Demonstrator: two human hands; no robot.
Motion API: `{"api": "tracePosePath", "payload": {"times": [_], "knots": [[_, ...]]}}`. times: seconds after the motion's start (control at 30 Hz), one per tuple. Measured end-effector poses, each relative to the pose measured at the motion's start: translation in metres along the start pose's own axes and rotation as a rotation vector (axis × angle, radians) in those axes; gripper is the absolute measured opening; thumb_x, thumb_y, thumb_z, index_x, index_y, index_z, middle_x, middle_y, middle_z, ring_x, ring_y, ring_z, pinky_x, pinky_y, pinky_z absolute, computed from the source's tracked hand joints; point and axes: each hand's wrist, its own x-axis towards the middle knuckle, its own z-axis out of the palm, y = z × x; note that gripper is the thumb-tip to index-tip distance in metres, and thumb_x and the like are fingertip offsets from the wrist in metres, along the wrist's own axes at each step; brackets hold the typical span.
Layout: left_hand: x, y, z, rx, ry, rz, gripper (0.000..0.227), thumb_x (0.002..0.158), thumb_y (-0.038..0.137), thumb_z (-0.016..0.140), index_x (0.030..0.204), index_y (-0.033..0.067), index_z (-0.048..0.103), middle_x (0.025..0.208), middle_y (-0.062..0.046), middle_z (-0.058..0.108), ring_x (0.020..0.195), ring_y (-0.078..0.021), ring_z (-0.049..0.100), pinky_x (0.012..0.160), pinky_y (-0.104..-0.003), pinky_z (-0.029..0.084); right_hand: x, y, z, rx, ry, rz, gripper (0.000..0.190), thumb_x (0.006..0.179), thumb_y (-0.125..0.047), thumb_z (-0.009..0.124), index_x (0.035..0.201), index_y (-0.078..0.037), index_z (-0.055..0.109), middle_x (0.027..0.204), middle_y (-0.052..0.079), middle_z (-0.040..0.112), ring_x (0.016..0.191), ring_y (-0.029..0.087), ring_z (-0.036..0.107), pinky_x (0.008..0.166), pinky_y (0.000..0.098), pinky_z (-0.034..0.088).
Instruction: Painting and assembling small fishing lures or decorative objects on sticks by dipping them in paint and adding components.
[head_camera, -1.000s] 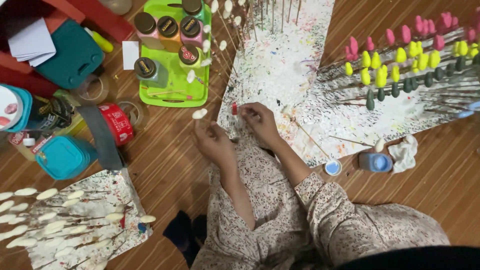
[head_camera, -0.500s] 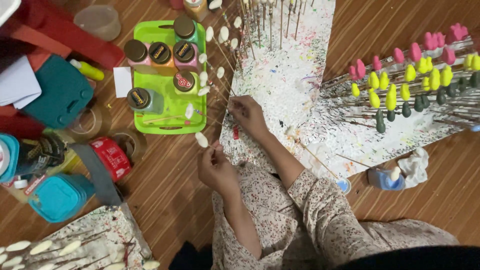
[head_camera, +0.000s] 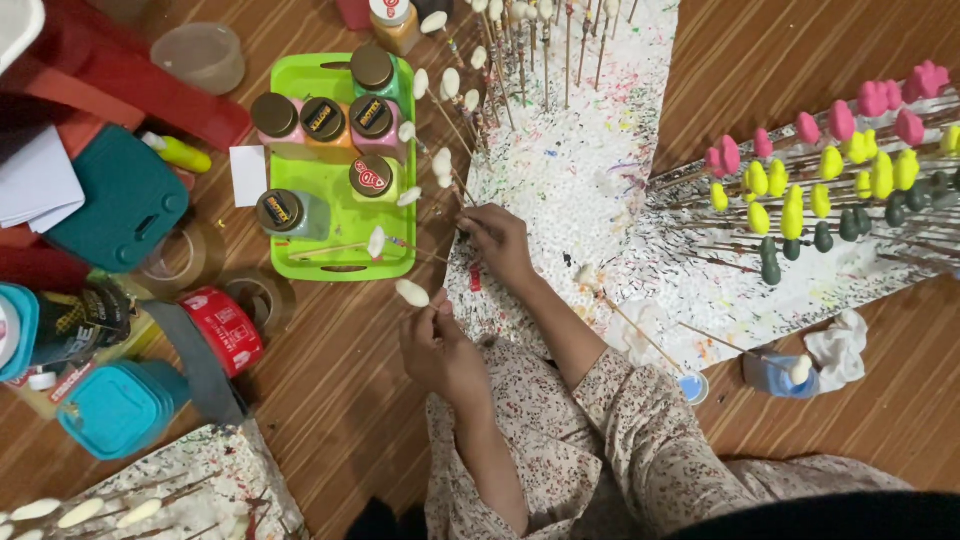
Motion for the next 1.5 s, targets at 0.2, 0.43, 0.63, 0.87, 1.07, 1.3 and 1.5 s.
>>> {"api": "tracePosePath", "payload": {"times": [0.2, 0.43, 0.63, 0.87, 1.07, 1.3, 1.5], "knots": [[-0.003, 0.017, -0.006, -0.122, -0.026, 0.107, 0.017, 0.089, 0.004, 0.075, 0.101, 0.0123, 0.083, 0.084, -0.006, 0.067, 0.075, -0.0248, 0.067, 0.068, -0.031, 0.054, -0.015, -0.019, -0.009, 0.102, 0.033, -0.046, 0.010, 0.090, -0.007, 0.079, 0.098, -0.011, 0.083, 0.088, 0.011, 0.077, 0.087, 0.029, 0.074, 0.084, 0.0395, 0.055], [-0.002, 0.050, 0.016, -0.353, -0.005, 0.130, 0.015, 0.101, 0.005, 0.065, 0.106, 0.0078, 0.079, 0.093, -0.009, 0.074, 0.081, -0.0215, 0.068, 0.079, -0.034, 0.057, -0.031, -0.049, -0.030, 0.154, 0.090, -0.082, 0.006, 0.087, -0.003, 0.079, 0.092, -0.005, 0.082, 0.086, 0.012, 0.077, 0.086, 0.030, 0.075, 0.084, 0.0405, 0.056], [-0.003, 0.067, 0.064, -0.507, -0.200, 0.260, 0.037, 0.103, 0.035, 0.064, 0.126, 0.0060, 0.068, 0.102, -0.011, 0.058, 0.088, -0.0303, 0.061, 0.079, -0.040, 0.050, -0.036, -0.024, -0.046, 0.195, 0.109, -0.078, 0.005, 0.093, -0.005, 0.074, 0.091, -0.004, 0.079, 0.087, 0.010, 0.074, 0.084, 0.020, 0.069, 0.085, 0.0349, 0.053], [0.025, 0.058, 0.108, -0.535, -0.137, 0.408, 0.010, 0.082, 0.001, 0.082, 0.085, 0.0056, 0.074, 0.078, -0.005, 0.062, 0.070, -0.0251, 0.064, 0.067, -0.032, 0.051, -0.014, -0.018, -0.057, 0.162, 0.085, -0.185, 0.003, 0.092, -0.005, 0.074, 0.089, -0.004, 0.074, 0.094, 0.014, 0.072, 0.093, 0.028, 0.068, 0.088, 0.0414, 0.051], [0.030, 0.044, 0.113, -0.561, -0.026, 0.260, 0.011, 0.079, 0.001, 0.084, 0.089, 0.0030, 0.077, 0.080, -0.012, 0.071, 0.080, -0.0246, 0.071, 0.080, -0.034, 0.054, 0.036, 0.007, -0.045, 0.192, 0.081, -0.038, 0.027, 0.090, 0.003, 0.071, 0.117, 0.002, 0.073, 0.113, 0.018, 0.067, 0.106, 0.034, 0.068, 0.096, 0.0452, 0.055], [0.034, 0.039, 0.102, -0.530, -0.032, 0.178, 0.018, 0.080, 0.015, 0.091, 0.092, 0.0059, 0.082, 0.086, -0.011, 0.077, 0.084, -0.0228, 0.074, 0.082, -0.036, 0.057, 0.088, 0.058, -0.014, -0.146, 0.058, -0.019, 0.034, 0.092, -0.020, 0.080, 0.122, -0.006, 0.072, 0.106, 0.018, 0.067, 0.092, 0.039, 0.069, 0.082, 0.0492, 0.058], [0.036, 0.029, 0.107, -0.546, -0.101, 0.164, 0.014, 0.087, 0.011, 0.085, 0.095, 0.0027, 0.078, 0.089, -0.013, 0.073, 0.086, -0.0266, 0.072, 0.073, -0.034, 0.059, 0.090, 0.049, -0.009, -0.116, 0.099, -0.063, 0.014, 0.094, -0.002, 0.063, 0.096, 0.004, 0.076, 0.089, 0.027, 0.067, 0.087, 0.050, 0.066, 0.085, 0.0545, 0.052]]}}
